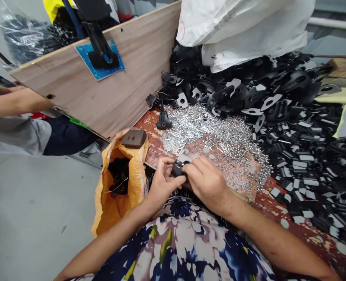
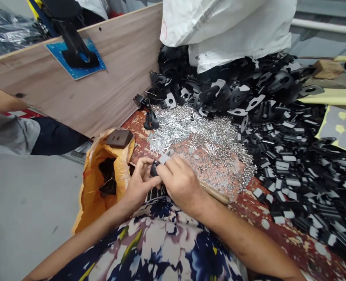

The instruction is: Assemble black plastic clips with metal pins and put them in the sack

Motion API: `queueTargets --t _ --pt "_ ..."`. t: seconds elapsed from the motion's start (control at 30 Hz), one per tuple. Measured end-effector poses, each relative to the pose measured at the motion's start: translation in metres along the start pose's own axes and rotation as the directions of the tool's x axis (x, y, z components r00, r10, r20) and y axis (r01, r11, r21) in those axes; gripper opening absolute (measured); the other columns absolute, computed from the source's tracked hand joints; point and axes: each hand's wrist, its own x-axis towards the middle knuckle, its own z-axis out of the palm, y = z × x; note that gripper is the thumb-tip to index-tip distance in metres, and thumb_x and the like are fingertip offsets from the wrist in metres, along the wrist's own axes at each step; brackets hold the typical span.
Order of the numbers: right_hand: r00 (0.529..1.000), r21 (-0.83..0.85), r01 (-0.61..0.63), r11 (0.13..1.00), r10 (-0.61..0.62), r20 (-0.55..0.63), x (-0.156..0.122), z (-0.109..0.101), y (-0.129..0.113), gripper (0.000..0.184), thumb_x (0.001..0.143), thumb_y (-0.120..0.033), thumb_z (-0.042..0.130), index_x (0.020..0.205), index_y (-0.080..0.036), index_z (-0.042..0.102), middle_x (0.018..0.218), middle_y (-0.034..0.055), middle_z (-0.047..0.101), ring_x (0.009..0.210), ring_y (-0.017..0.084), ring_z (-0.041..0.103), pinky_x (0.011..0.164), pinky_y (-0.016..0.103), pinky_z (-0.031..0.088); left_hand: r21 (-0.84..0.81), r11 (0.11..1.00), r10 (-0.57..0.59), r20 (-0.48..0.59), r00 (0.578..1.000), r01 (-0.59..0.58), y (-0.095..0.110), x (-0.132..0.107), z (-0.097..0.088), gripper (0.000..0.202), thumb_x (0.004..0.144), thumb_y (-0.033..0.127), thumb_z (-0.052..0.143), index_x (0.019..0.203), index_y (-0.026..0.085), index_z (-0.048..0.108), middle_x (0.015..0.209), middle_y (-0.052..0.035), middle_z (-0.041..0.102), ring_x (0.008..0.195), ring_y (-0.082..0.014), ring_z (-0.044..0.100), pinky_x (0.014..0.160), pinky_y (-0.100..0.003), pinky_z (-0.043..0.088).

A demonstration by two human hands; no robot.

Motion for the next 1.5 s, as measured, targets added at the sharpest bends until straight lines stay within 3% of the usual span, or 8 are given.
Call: queueTargets --t 0.13,0.23,0.47,0.73,0.87,1.07,1.3,1.5 --pt "0.978 -0.096 -0.110 0.989 0.125 0.168 -0.028 0.003 0.014 0.020 0.103 -0.030 0.053 0.107 -0.016 0.067 0.090 0.0081 0.064 0.084 0.022 0.054 0.074 0.035 0.043 0.450 0.889 0.129 -0.074 0.989 -0.082 0.012 -0.014 -0.038 0.030 0.092 0.031 0.069 0.121 0.025 0.064 0.101 -0.0034 0.067 0.093 -0.0199 0.061 0.080 -0.027 0.047" --pt "0.931 -0.382 -0.143 0.913 0.255 0.262 -0.051 0.003 0.033 0.020 0.096 -0.034 0.063 0.090 -0.015 0.065 0.089 0.0126 0.063 0.085 0.028 0.056 0.072 0.040 0.043 0.483 0.875 0.027 -0.058 0.998 0.005 0.018 -0.016 -0.059 0.031 0.100 0.044 0.053 0.116 0.022 0.068 0.081 -0.0013 0.063 0.077 -0.0199 0.058 0.072 -0.028 0.044" --pt "0.867 -0.264 -0.264 0.928 0.348 0.356 -0.077 0.000 0.042 0.017 0.100 -0.030 0.048 0.098 -0.018 0.061 0.065 0.0015 0.061 0.051 0.018 0.054 0.047 0.030 0.034 0.493 0.870 0.029 -0.072 0.997 0.010 -0.031 0.000 -0.046 0.037 0.099 0.050 0.051 0.082 0.021 0.064 0.064 0.0034 0.050 0.063 -0.0171 0.047 0.062 -0.027 0.037" --pt "0.977 0.023 -0.207 0.978 0.206 0.061 -0.086 -0.033 0.015 0.065 0.100 -0.014 0.050 0.160 -0.032 0.034 0.091 0.0058 0.071 0.064 0.016 0.065 0.058 0.030 0.052 0.499 0.867 0.077 -0.131 0.988 -0.001 -0.044 0.004 -0.045 0.041 0.100 0.049 0.047 0.070 0.022 0.053 0.065 0.0027 0.050 0.063 -0.0174 0.048 0.062 -0.028 0.036" --pt "0.970 -0.070 -0.141 0.988 0.152 0.190 -0.087 -0.016 0.014 0.055 0.102 -0.015 0.044 0.156 -0.027 0.046 0.071 0.0016 0.061 0.053 0.016 0.057 0.048 0.029 0.046 0.509 0.860 0.099 -0.123 0.987 -0.023 -0.043 0.005 -0.044 0.041 0.100 0.048 0.048 0.067 0.023 0.048 0.062 0.0035 0.046 0.061 -0.0168 0.045 0.061 -0.028 0.034" --pt "0.973 -0.027 -0.196 0.980 0.198 0.121 -0.093 -0.016 0.014 0.061 0.101 -0.015 0.050 0.160 -0.028 0.038 0.081 0.0041 0.067 0.057 0.016 0.058 0.055 0.031 0.050 0.524 0.852 0.091 -0.128 0.988 -0.010 -0.043 0.004 -0.045 0.040 0.101 0.046 0.045 0.069 0.023 0.050 0.064 0.0031 0.047 0.062 -0.0169 0.048 0.062 -0.028 0.035" --pt "0.895 0.034 -0.311 0.950 0.281 0.346 -0.085 -0.004 0.013 0.045 0.104 -0.021 0.045 0.149 -0.021 0.052 0.091 0.0055 0.072 0.073 0.017 0.067 0.066 0.029 0.055 0.501 0.865 0.086 -0.091 0.992 -0.029 -0.028 0.007 -0.040 0.040 0.093 0.053 0.057 0.067 0.022 0.055 0.066 0.0014 0.051 0.066 -0.0182 0.049 0.063 -0.027 0.040" --pt "0.924 -0.144 -0.301 0.943 0.326 0.198 -0.083 0.017 0.026 0.028 0.096 -0.020 0.055 0.120 -0.020 0.068 0.095 0.0106 0.067 0.085 0.026 0.060 0.072 0.039 0.055 0.698 0.716 0.103 -0.111 0.988 0.004 0.018 -0.002 -0.102 0.045 0.087 0.065 0.059 0.089 0.023 0.075 0.093 -0.0051 0.076 0.091 -0.0276 0.067 0.073 -0.030 0.054"
